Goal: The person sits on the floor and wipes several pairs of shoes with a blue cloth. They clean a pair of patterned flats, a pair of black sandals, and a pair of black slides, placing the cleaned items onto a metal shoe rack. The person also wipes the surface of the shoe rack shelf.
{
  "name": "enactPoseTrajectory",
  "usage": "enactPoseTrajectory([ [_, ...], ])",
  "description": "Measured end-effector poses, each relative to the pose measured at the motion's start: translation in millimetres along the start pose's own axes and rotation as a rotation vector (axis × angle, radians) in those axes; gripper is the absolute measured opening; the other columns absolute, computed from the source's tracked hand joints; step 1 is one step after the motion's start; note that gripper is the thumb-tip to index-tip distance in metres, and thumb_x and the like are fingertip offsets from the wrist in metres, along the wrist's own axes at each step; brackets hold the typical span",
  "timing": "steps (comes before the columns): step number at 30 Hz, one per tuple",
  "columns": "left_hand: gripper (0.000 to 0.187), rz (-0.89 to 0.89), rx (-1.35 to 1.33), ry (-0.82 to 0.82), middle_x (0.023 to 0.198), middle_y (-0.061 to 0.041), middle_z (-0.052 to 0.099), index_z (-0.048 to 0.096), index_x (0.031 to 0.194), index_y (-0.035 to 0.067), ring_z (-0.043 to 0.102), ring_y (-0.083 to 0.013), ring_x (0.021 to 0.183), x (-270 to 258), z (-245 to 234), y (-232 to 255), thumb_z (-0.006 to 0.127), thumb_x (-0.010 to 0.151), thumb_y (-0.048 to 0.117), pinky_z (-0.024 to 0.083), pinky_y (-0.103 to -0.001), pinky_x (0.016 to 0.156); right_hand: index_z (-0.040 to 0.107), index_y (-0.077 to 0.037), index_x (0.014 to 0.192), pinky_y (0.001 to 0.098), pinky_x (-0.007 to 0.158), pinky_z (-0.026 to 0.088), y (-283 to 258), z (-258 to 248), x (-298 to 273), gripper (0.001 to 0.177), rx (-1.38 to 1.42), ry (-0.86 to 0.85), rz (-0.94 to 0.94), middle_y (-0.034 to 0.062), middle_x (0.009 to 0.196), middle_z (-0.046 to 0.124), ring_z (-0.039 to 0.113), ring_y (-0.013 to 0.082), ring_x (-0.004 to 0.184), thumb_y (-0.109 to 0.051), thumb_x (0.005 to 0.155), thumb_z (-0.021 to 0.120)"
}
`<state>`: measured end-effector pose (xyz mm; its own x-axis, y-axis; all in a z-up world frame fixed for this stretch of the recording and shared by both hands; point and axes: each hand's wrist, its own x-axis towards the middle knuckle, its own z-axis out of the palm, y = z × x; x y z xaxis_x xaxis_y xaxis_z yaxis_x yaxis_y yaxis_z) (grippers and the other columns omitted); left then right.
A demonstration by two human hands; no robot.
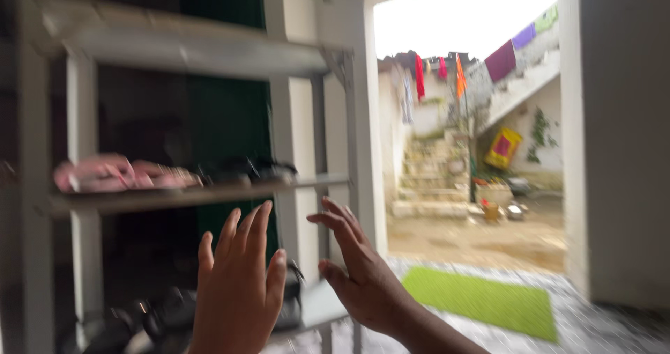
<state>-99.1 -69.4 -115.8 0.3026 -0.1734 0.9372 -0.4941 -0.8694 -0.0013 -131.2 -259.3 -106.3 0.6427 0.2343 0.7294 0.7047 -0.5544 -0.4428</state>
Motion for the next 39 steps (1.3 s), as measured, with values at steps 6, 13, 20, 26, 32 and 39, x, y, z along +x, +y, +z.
enactPoseTrajectory([
  [6,0.057,0.002,-0.22,-0.058,0.153,-0.015,0.045,0.037,0.149,0.009,0.031,-0.0397,0.148,-66,21,66,0.048,0.098,0.03,0.016,-0.069,0.112,0.044,-0.017,0.146,0.0522,0.122,0.025,24,5,-82,0.049,-0.04,0.113,-0.012,0.0135,0.17,0.027,0.022,0.0355,0.159,-0.03,0.1,0.055],
  [13,0.053,0.062,-0.277,-0.131,0.152,-0.019,0.046,0.042,0.151,0.008,0.031,-0.0411,0.149,-143,47,116,0.047,0.105,0.035,0.014,-0.068,0.118,0.042,-0.012,0.15,0.0541,0.125,0.023,70,24,-180,0.052,-0.109,0.205,-0.015,0.0184,0.169,0.031,0.022,0.0411,0.16,-0.038,0.105,0.049],
  [20,0.066,0.085,-0.286,-0.304,0.156,-0.019,0.038,0.041,0.151,0.008,0.024,-0.0406,0.149,-214,99,141,0.053,0.097,0.045,0.012,-0.068,0.115,0.043,-0.017,0.149,0.0569,0.124,0.02,141,51,-265,0.055,-0.112,0.206,0.227,0.0185,0.169,0.027,0.019,0.0437,0.159,-0.042,0.1,0.054],
  [26,0.067,0.022,-0.326,-0.512,0.157,-0.017,0.032,0.046,0.146,0.011,0.018,-0.0406,0.148,-242,150,156,0.061,0.091,0.046,0.012,-0.068,0.111,0.041,-0.029,0.154,0.0584,0.118,0.016,205,36,-292,0.071,-0.243,-0.22,0.683,0.0142,0.172,0.006,0.0,0.049,0.151,-0.043,0.09,0.067],
  [32,0.076,-0.251,-0.325,-0.923,0.166,-0.013,0.023,0.044,0.152,0.018,0.01,-0.0381,0.154,-279,200,170,0.067,0.086,0.048,0.013,-0.065,0.115,0.056,-0.02,0.145,0.0384,0.116,0.037,246,8,-314,0.058,-0.09,-0.394,0.752,0.0113,0.153,0.046,0.043,0.0275,0.144,-0.033,0.09,0.069],
  [39,0.093,-0.544,-0.324,-1.38,0.169,-0.01,0.011,0.032,0.155,0.031,0.007,-0.0374,0.158,-338,261,192,0.079,0.078,0.057,0.022,-0.067,0.119,0.066,-0.014,0.132,0.0296,0.102,0.053,282,-5,-336,0.042,0.0,-0.353,1.059,0.0059,0.127,0.076,0.072,0.0182,0.119,-0.02,0.091,0.065],
])
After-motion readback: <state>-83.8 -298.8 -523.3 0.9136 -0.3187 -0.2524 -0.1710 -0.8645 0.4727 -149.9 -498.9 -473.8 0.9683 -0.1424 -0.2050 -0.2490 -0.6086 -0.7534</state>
